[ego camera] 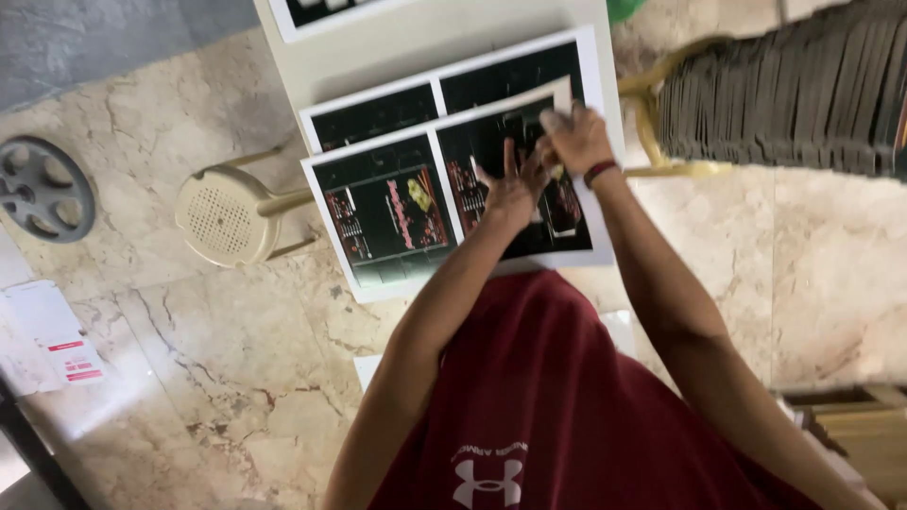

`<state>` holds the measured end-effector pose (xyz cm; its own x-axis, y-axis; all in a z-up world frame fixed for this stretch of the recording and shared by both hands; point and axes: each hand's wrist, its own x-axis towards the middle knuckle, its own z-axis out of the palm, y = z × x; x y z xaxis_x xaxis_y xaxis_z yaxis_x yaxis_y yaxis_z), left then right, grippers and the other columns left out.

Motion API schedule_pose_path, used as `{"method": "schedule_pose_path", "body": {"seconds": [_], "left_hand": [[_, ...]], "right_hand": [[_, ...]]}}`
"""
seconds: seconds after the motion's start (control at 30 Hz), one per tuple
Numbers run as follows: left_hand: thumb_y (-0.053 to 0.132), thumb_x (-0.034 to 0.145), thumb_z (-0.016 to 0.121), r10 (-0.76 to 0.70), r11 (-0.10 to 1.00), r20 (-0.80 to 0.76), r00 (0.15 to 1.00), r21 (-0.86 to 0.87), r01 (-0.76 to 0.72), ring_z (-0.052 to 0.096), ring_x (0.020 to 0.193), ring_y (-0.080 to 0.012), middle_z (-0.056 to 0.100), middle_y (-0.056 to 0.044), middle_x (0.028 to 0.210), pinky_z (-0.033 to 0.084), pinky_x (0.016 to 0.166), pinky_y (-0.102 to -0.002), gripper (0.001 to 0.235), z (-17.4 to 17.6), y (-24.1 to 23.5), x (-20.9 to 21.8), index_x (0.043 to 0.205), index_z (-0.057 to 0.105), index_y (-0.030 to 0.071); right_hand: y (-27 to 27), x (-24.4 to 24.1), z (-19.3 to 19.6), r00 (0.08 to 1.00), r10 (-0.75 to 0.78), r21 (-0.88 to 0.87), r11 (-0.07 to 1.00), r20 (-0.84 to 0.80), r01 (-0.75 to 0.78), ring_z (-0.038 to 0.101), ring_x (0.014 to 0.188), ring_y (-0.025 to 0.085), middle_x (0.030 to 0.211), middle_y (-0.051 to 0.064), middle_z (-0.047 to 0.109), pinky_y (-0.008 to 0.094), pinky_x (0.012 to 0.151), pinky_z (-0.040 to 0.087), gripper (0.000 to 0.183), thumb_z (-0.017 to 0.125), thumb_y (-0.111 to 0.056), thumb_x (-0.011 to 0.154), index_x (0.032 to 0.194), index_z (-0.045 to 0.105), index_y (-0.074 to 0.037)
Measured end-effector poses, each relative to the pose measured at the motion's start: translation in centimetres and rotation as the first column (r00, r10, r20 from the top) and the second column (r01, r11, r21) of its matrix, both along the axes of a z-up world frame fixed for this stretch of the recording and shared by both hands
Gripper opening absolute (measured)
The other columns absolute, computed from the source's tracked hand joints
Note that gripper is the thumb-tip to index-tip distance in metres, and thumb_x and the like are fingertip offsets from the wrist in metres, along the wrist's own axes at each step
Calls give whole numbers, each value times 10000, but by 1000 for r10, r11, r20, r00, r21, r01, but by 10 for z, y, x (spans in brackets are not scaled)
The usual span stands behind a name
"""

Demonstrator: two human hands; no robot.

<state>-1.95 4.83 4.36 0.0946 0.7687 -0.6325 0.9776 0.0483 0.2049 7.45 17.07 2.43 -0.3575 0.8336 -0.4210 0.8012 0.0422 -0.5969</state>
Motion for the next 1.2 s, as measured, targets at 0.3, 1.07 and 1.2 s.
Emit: {"method": "schedule_pose_path", "body": {"seconds": [0.3,1.07,1.2], "left_hand": [[61,951,653,-73,997,198,977,-21,79,-56,1556,-459,10,36,1733,283,1040,-868,730,-35,-18,-33,1598,385,267],[-25,873,731,-518,853,-50,854,-100,512,-213,1464,-560,-406,-70,1557,325,1105,-803,1238,-11,-21,-57,1650,-110,445],[440,792,913,-498,857,-17,867,-163,489,-218,1452,-582,-402,-78,1560,261,1060,-890,1301,5,-13,-52,1669,-47,437]], "right_hand": [[-95,183,-50,716,-639,-71,758,-281,648,695,1064,411,1179,230,693,496,870,606,553,830,-488,1018,1295,640,-48],[-321,-33,-22,-28,-948,-940,310,-317,141,745,853,229,955,103,757,376,727,652,255,754,-234,916,1077,710,-42],[-308,-30,-33,345,-930,-904,249,-123,349,712,798,235,887,160,725,367,816,667,343,753,-284,910,1042,729,31]]}}
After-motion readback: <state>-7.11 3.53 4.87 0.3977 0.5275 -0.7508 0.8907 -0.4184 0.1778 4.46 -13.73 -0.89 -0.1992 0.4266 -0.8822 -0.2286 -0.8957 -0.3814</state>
